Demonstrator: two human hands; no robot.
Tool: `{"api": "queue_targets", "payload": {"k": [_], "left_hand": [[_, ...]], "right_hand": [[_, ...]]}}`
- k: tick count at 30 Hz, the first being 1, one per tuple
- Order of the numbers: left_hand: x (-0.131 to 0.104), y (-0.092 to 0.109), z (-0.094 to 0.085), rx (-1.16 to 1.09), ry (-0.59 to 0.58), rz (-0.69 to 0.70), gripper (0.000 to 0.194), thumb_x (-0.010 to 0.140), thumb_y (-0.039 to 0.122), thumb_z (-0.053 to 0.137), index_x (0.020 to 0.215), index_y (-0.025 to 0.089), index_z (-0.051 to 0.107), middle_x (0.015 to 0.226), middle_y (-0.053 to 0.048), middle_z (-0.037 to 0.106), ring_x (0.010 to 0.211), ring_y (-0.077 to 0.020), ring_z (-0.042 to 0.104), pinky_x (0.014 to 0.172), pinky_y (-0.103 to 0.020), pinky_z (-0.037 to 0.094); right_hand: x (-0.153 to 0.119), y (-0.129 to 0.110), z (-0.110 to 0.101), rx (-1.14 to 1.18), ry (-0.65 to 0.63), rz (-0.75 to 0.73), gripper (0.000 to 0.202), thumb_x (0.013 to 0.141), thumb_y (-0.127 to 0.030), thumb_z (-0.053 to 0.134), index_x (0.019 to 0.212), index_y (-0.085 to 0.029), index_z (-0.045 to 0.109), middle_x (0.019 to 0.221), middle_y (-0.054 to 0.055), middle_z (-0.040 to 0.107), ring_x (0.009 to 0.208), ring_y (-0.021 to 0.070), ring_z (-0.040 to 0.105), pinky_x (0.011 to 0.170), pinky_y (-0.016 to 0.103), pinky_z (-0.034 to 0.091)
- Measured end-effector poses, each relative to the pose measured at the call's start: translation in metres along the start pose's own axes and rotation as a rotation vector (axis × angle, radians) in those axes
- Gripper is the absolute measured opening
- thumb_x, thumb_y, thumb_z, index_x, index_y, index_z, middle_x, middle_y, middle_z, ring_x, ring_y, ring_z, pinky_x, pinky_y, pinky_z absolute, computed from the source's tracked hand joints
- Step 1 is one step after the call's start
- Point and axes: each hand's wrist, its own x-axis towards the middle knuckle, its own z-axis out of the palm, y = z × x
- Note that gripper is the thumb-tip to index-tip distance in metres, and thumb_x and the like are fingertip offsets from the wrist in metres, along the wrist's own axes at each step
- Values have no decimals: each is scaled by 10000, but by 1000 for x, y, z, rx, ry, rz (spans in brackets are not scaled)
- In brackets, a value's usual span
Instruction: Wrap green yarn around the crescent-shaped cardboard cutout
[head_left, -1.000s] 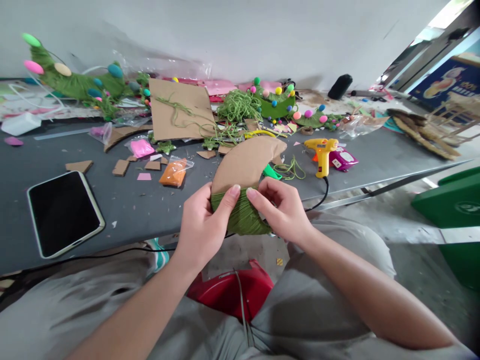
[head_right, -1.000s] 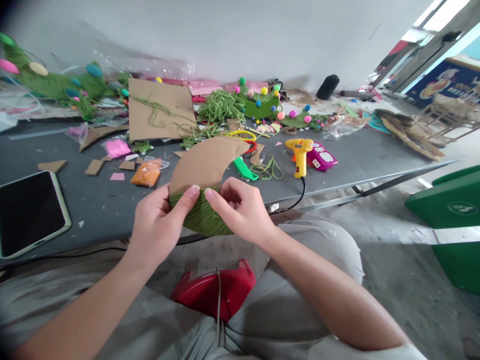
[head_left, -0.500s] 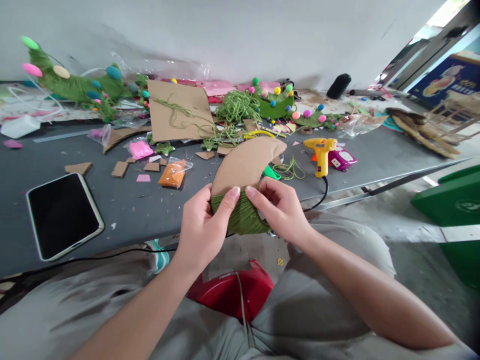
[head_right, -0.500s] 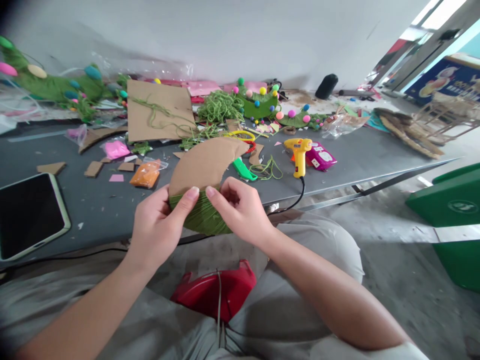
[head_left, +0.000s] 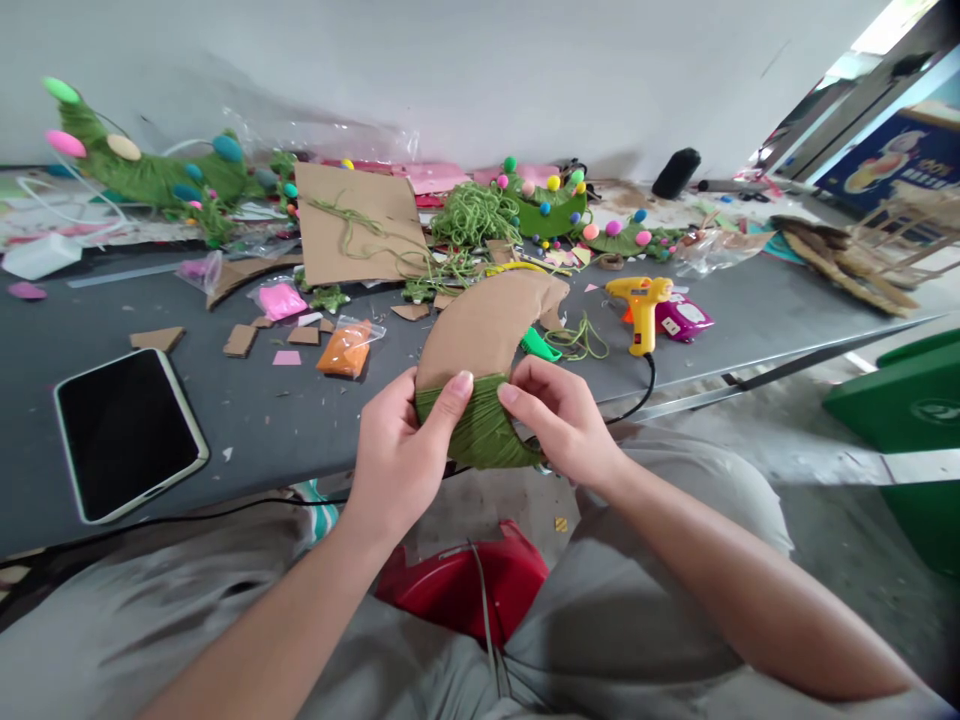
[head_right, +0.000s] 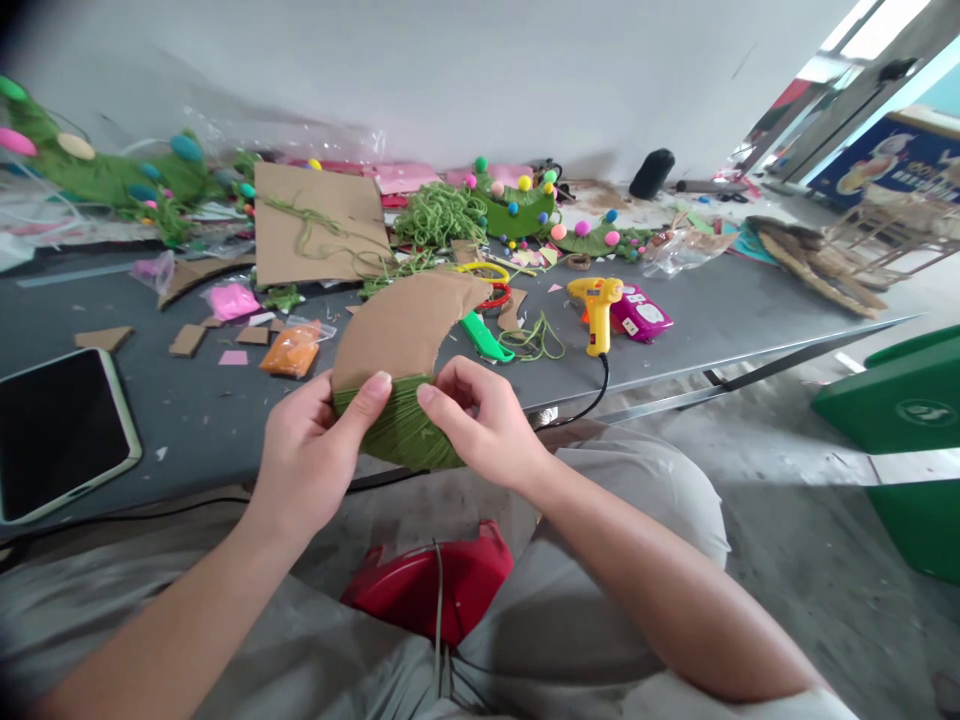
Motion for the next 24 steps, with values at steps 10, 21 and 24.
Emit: {"api": "queue_targets", "payload": {"k": [10,21,24], "left_hand": [[-2,5,0,-2,-15,-11,321,869,472,731,1002,181,750,924,-47,764,811,-174,665,690,-228,519],[1,-5,0,-329,-89,-73,268,841,364,785,1034,183,744,960,-55,756,897,-199,679,765,-274,548],[1,-5,-1,-308,-93,-62,259,843,353,786,1039,190,742,954,-45,759,879,-185,678,764,-263,548]], "right_hand": [[3,2,7,-68,74,-1,438,913,-488,673,690,-192,440,600,-67,359,550,67,306,493,232,267],[0,-1,4,27,-14,-10,406,963,-488,603,726,-192,460,651,-50,388,597,85,342,540,253,292],[-1,0,4,52,-17,-3,410,978,-500,574,730,-190,472,665,-41,406,616,91,359,558,258,306]]}}
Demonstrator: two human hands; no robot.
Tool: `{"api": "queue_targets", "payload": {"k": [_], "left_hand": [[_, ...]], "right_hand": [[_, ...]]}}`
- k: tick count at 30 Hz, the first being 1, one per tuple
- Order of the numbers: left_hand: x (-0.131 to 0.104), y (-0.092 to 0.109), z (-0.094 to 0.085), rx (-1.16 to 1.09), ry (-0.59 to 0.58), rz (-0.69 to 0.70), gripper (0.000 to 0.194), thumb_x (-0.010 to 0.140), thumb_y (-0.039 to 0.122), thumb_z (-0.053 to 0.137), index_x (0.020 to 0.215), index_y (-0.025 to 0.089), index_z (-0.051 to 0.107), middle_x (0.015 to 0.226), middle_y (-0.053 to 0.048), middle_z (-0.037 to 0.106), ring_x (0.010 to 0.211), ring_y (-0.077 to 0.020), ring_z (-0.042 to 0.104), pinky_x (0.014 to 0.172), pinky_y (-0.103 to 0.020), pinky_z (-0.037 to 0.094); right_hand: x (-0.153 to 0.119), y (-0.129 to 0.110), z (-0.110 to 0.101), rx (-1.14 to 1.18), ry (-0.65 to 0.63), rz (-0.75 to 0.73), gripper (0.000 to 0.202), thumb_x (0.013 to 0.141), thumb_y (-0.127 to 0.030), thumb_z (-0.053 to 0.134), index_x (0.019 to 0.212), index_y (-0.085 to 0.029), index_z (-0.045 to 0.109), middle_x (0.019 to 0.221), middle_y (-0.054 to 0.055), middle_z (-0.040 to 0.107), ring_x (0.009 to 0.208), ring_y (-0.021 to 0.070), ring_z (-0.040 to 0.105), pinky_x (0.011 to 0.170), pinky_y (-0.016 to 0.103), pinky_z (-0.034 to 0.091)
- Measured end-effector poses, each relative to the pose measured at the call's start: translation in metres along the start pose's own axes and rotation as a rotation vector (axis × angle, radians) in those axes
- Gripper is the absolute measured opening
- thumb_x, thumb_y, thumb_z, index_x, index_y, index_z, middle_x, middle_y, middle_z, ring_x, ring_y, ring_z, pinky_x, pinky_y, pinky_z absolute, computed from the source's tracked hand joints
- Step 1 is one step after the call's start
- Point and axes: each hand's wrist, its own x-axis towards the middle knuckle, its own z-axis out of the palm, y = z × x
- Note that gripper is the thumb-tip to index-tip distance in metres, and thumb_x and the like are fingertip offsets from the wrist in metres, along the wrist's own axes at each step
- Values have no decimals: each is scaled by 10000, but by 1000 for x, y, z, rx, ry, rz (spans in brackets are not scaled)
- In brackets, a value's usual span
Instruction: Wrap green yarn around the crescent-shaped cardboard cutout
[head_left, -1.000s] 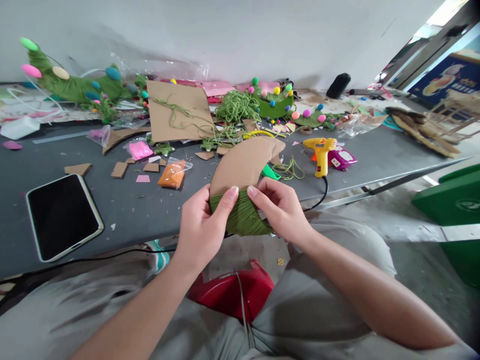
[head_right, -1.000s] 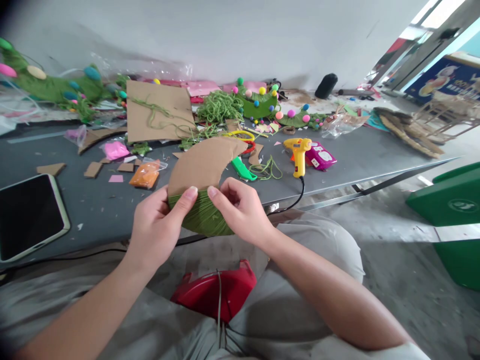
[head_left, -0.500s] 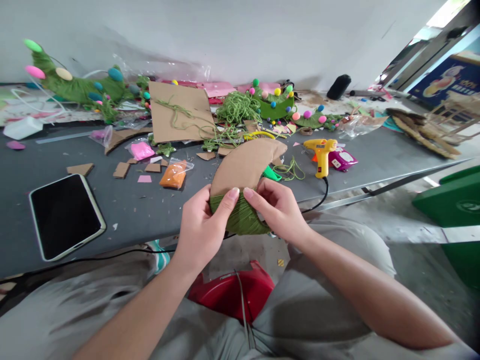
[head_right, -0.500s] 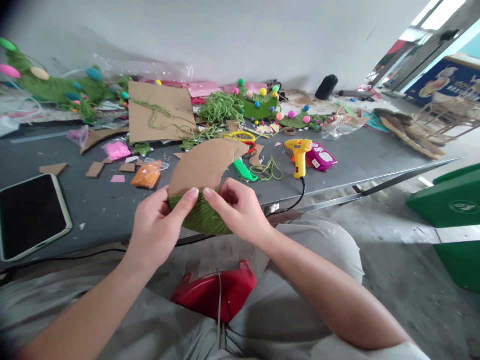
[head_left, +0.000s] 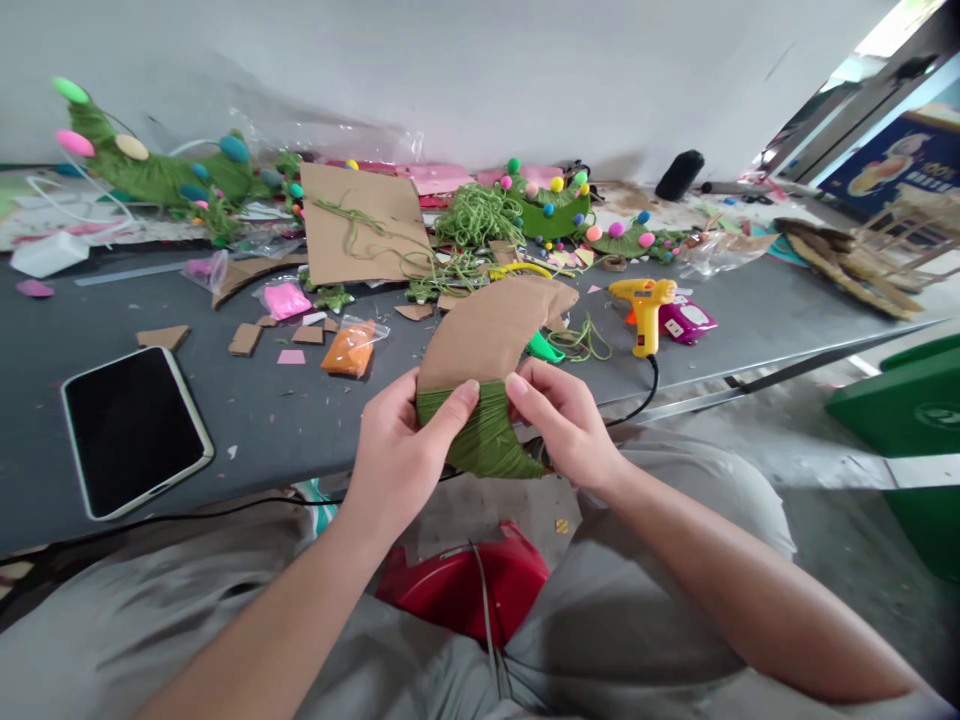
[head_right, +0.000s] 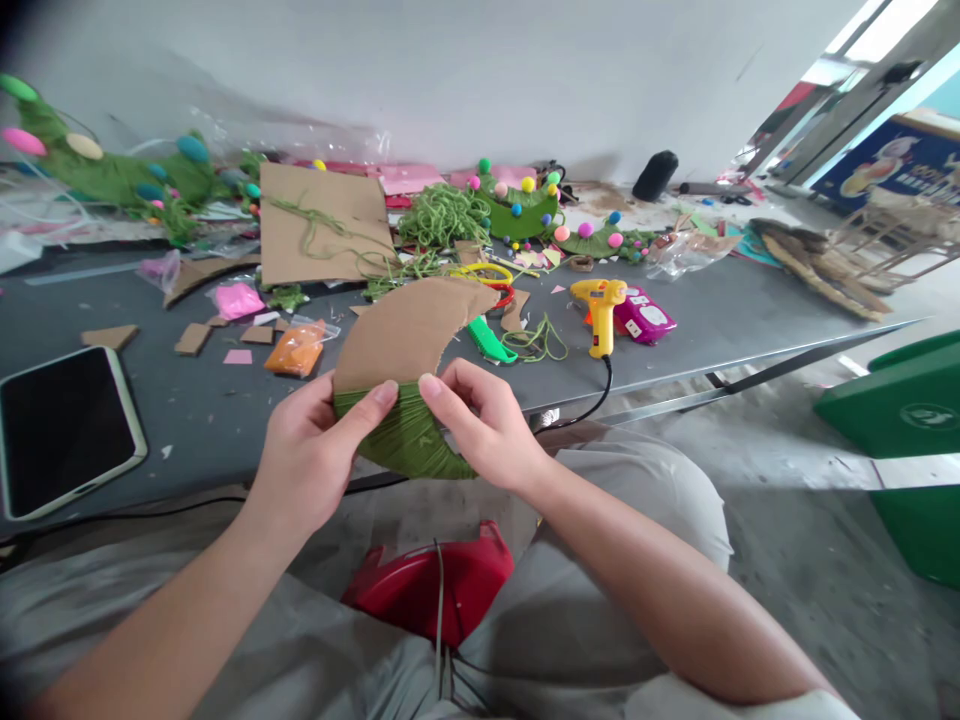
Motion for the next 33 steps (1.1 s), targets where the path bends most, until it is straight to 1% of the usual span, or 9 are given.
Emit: {"api": "queue_targets", "payload": {"k": [4,10,19,22,25,29,31,33], "left_hand": [[-1,3,0,99,-6,28,265,862,374,764,1051,190,742,976,-43,768,878,-178,680,777,-255,551],[-2,5,1,167,11,32,301,867,404,742,1063,176,737,1002,-62,767,901,-211,686,784,-286,556],[-2,1,-1,119,-7,18,272,873,369,741,1067,179,728,988,-52,754,915,-198,675,796,-272,549],[-1,1,-2,85,3,16,285,869,373,743,1065,168,726,974,-57,750,923,-206,672,797,-282,545],[0,1,-3,32,36,1,296,857,389,754,1048,165,726,978,-63,755,913,-206,675,796,-287,543],[3,-3,-7,-57,78,-18,343,844,412,763,1075,162,715,1012,-82,753,933,-226,686,799,-311,545],[5,-4,-10,-99,95,-38,355,841,419,766,1078,160,711,1062,-96,751,957,-230,691,831,-326,542],[7,-5,-13,-136,98,-68,352,835,414,775,1066,158,709,1099,-106,748,994,-230,690,874,-332,535]], "right_hand": [[1,2,3,-35,57,-32,415,952,-467,632,704,-192,444,638,-55,364,589,82,315,527,259,259],[1,2,4,-79,58,-35,406,964,-463,609,709,-195,442,642,-54,353,588,83,303,524,261,248],[1,3,5,-102,78,-23,406,960,-470,616,714,-194,448,628,-58,334,578,81,292,517,253,247],[3,4,6,-103,80,0,421,951,-504,618,716,-191,461,625,-58,343,574,80,300,512,250,248],[5,3,7,-85,47,38,432,917,-547,645,740,-192,472,628,-60,372,570,80,321,505,243,259],[6,2,9,-132,-78,106,425,871,-549,700,780,-191,488,670,-55,423,595,85,359,515,240,284],[6,2,11,-153,-138,109,404,903,-539,661,785,-188,501,686,-50,429,609,89,362,529,243,296],[7,3,13,-173,-160,92,384,944,-520,609,784,-183,515,698,-43,436,624,93,367,547,247,307]]}}
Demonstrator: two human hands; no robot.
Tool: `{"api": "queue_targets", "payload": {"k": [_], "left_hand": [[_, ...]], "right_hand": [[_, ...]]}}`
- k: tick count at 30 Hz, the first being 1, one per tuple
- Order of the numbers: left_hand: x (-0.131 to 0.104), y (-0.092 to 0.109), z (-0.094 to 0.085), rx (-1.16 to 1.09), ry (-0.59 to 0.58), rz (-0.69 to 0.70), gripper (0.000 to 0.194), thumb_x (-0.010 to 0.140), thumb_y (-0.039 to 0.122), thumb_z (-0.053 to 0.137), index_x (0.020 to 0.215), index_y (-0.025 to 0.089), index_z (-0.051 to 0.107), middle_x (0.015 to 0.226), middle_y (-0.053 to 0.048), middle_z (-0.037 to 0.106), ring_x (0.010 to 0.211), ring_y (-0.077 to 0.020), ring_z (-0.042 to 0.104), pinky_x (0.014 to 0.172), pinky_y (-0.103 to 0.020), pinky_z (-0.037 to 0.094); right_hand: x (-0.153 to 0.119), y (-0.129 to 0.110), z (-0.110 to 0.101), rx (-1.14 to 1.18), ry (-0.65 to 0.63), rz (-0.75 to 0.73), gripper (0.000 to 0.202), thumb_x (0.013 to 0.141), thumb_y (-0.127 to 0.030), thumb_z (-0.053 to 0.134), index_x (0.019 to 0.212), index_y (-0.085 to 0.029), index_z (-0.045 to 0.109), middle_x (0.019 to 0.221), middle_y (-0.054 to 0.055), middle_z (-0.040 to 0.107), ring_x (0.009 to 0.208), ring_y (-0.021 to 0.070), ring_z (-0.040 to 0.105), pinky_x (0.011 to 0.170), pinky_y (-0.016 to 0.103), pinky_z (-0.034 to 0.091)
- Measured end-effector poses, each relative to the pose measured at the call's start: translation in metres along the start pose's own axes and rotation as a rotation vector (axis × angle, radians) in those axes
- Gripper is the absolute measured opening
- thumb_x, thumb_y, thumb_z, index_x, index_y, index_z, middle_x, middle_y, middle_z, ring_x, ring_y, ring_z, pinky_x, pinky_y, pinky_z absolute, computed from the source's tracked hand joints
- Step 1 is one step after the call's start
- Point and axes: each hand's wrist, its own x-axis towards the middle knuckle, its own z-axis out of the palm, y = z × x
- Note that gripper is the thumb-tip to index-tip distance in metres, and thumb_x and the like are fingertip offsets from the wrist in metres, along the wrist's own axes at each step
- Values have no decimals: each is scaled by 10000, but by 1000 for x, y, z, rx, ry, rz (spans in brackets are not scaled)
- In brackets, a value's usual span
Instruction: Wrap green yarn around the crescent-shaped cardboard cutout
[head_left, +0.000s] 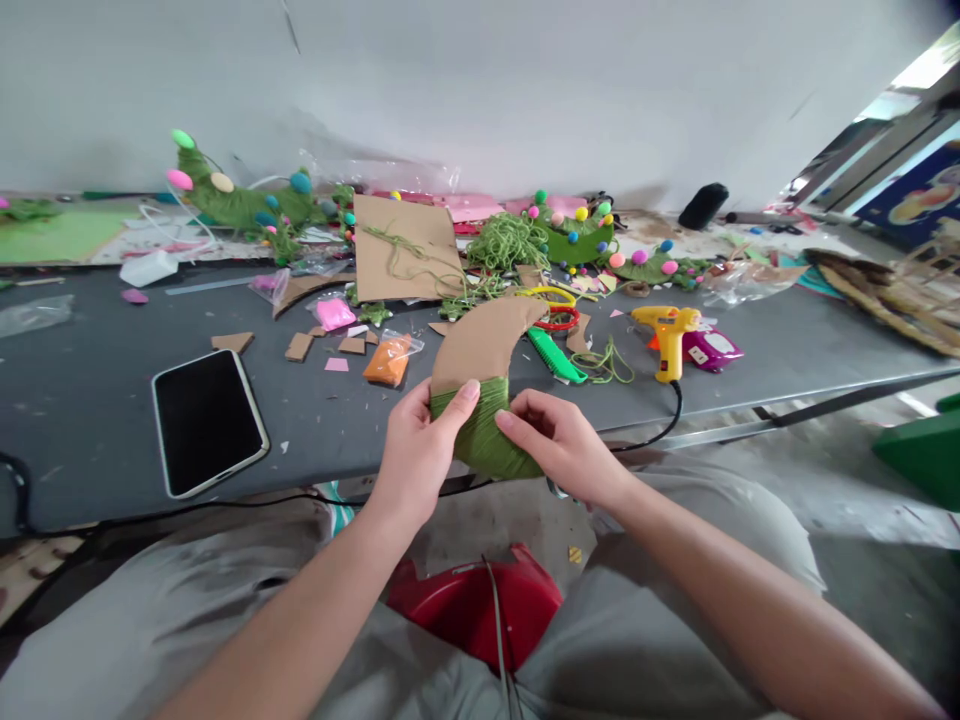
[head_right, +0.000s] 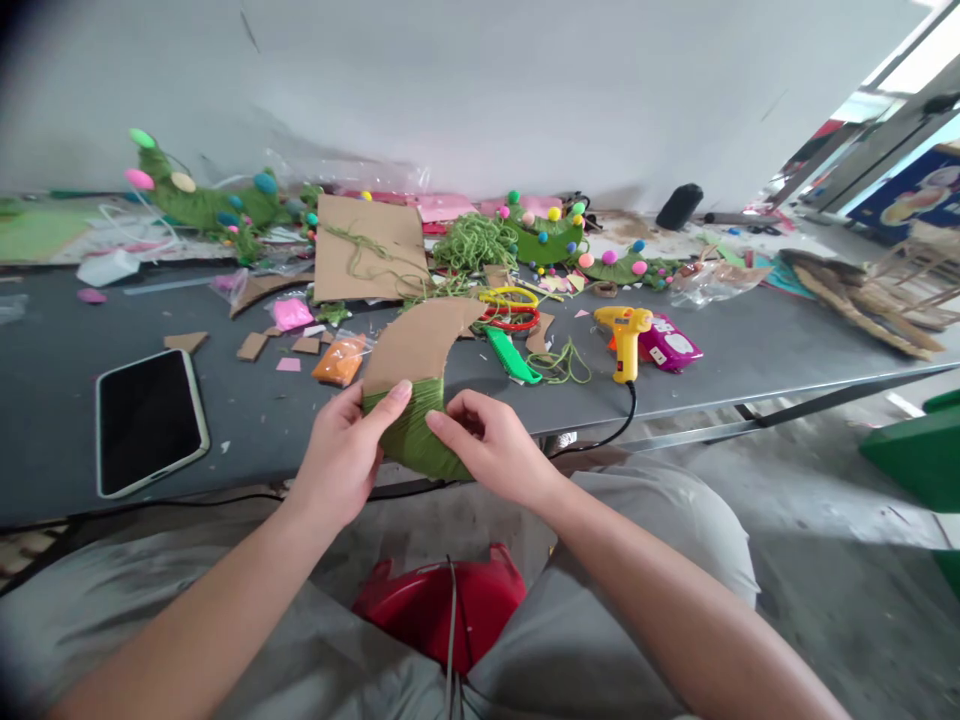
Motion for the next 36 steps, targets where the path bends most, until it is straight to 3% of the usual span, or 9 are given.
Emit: {"api": "queue_targets", "payload": {"k": [7,21,27,36], "left_hand": [[1,11,-9,-83,11,-87,363,815,454,783,988,152,683,1039,-101,751,907,-219,705,732,-299,553],[-6,15,-33,-8,51,-115,500,699,416,887,1081,141,719,1035,-126,782,898,-243,739,739,-304,586],[-6,19,-38,-3,41,-126,448,733,369,871,1105,170,718,1110,-111,765,939,-213,727,762,-267,585],[-2,32,-46,-106,1,-152,261,864,384,741,1008,168,710,1023,-91,762,872,-183,722,722,-250,564]], "right_hand": [[4,-1,5,-55,21,-15,355,966,-484,576,786,-185,510,704,-41,433,637,101,368,565,255,317],[4,-6,16,-69,-45,9,367,968,-494,561,775,-186,506,692,-40,433,643,106,375,574,250,320],[7,-8,18,-60,-49,11,356,960,-487,574,783,-182,525,693,-37,458,638,104,386,572,249,322],[10,-15,5,14,-77,9,405,968,-536,550,784,-177,516,702,-40,418,643,100,372,563,247,307]]}}
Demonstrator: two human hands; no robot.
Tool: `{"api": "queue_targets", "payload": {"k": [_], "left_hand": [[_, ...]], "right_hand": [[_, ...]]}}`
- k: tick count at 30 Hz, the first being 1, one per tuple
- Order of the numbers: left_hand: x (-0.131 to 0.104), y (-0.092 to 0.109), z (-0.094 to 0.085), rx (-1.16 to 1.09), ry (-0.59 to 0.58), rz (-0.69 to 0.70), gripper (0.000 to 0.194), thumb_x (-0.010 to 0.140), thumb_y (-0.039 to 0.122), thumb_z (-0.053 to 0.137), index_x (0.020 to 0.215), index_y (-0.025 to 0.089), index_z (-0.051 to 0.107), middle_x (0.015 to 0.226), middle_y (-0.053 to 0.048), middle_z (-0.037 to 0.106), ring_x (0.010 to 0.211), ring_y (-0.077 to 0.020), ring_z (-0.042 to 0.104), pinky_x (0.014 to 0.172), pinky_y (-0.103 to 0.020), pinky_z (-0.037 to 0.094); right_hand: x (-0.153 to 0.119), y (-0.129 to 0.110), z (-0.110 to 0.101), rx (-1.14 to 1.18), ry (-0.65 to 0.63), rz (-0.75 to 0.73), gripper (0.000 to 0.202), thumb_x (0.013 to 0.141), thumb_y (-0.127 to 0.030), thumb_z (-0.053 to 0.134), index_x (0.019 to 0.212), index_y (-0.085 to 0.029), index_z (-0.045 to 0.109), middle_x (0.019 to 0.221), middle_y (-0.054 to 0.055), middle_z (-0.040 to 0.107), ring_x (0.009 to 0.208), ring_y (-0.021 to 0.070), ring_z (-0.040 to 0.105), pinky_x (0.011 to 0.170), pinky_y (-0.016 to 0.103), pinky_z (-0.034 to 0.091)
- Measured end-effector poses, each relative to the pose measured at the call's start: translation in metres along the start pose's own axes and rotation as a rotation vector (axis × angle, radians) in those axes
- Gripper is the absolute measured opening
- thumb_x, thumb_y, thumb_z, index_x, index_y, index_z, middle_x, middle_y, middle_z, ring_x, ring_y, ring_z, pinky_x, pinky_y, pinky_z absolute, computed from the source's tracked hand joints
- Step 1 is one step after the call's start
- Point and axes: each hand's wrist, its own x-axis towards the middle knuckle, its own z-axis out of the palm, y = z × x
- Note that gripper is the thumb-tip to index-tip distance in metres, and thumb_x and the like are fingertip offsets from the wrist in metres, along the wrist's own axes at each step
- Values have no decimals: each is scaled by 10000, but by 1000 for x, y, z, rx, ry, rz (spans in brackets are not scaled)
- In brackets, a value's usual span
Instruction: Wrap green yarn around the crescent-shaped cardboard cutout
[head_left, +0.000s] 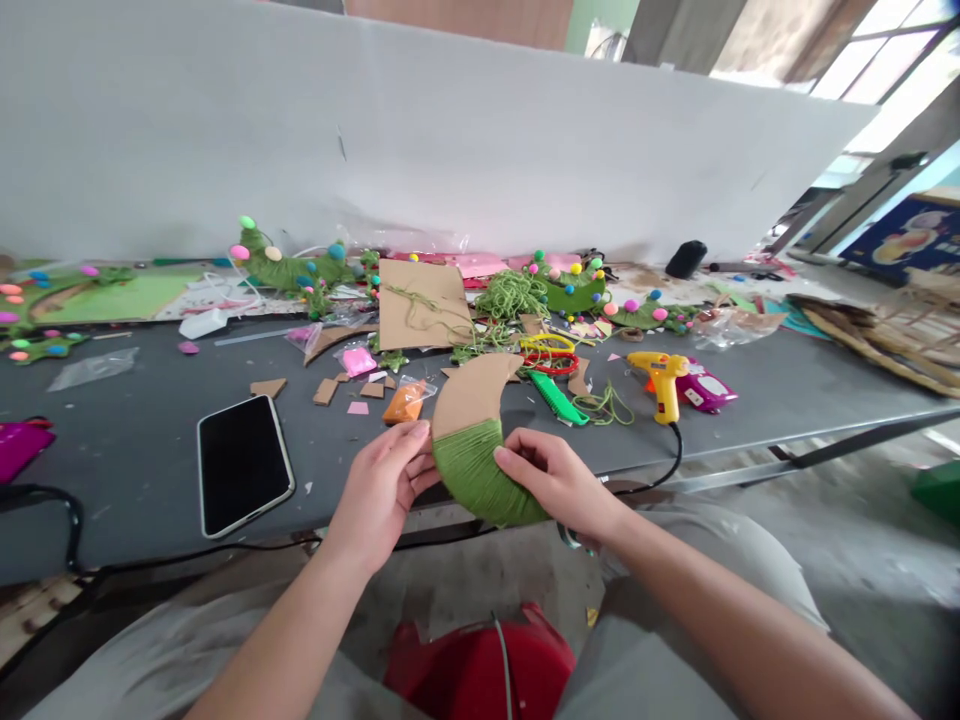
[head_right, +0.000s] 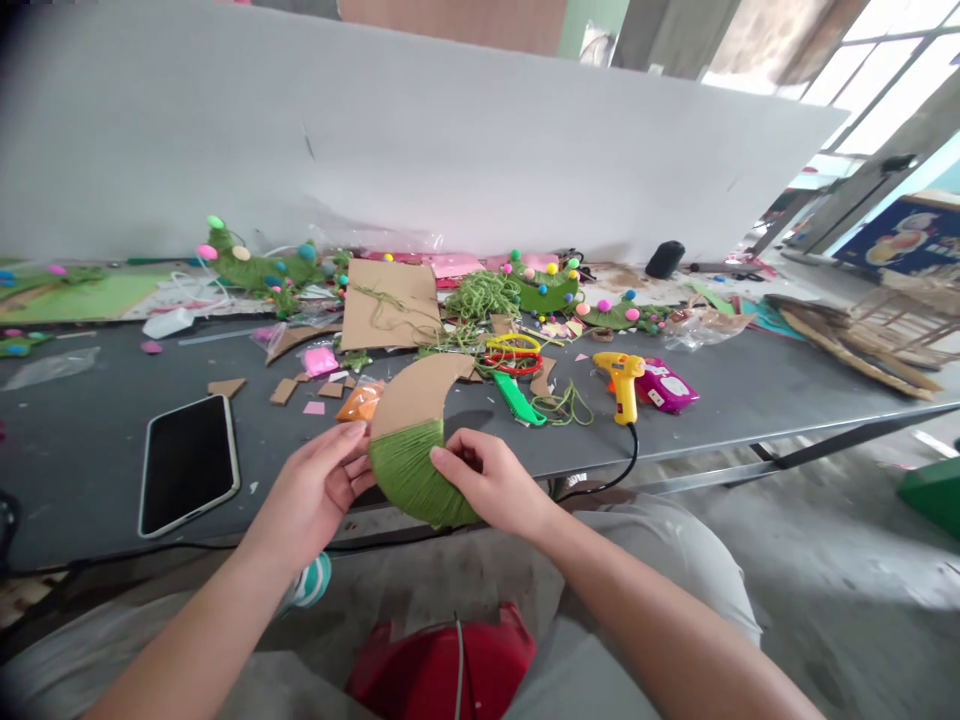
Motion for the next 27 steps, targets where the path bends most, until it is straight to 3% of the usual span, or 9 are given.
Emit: {"api": "queue_targets", "payload": {"k": [3,6,10,12,14,17,20,24,27], "left_hand": [[1,8,-1,42,68,81,285,860,390,737,1046,178,702,1127,-97,740,988,-215,710,811,-295,569],[0,17,-3,246,194,333,301,849,389,748,1069,191,689,1212,-90,704,1131,-239,660,928,-319,536],[-2,22,-4,647,160,438,258,893,400,681,1050,196,692,1120,-86,724,1085,-248,666,948,-344,511],[-2,20,-2,861,82,468,216,918,375,633,1045,211,689,1105,-72,724,1043,-245,667,937,-364,505],[1,16,1,1030,0,512,182,940,331,579,1053,224,674,1124,-60,714,1040,-239,654,935,-373,494],[6,11,6,1148,-80,484,171,964,300,517,1052,231,647,1146,-56,697,1065,-242,637,940,-386,486],[10,12,7,1217,-108,421,188,985,309,470,1057,233,626,1162,-61,679,1056,-253,635,942,-411,485],[15,15,2,1245,-133,390,187,991,306,447,1048,235,611,1172,-64,668,1037,-253,640,941,-420,484],[18,14,1,1197,-128,375,178,985,300,460,1031,235,619,1152,-62,677,1033,-251,642,948,-418,479]], "right_hand": [[3,1,-4,-93,10,1,411,975,-534,532,780,-172,545,697,-35,453,642,102,388,572,248,312],[9,2,-8,-271,72,3,410,986,-519,507,800,-166,603,682,-18,529,628,114,422,572,258,318],[34,-9,-29,-687,111,-72,397,982,-511,516,881,-172,697,848,63,698,729,163,562,641,285,371],[62,-19,-50,-857,176,-75,365,986,-479,517,908,-189,726,963,78,730,833,192,617,696,294,404],[104,-27,-77,-886,260,18,301,973,-426,551,943,-194,741,990,75,744,882,207,647,753,300,444],[177,-29,-116,-867,339,132,259,979,-324,565,1011,-137,741,1090,122,731,1004,240,663,847,322,498],[237,-18,-141,-819,363,257,320,975,-370,623,1193,-138,652,1193,96,669,1041,222,664,900,415,565],[276,2,-153,-732,413,275,359,984,-369,614,1282,-171,610,1287,99,625,1096,231,648,923,439,572],[284,4,-155,-633,467,192,282,951,-330,662,1154,-134,664,1176,103,672,1030,219,666,882,393,572]]}}
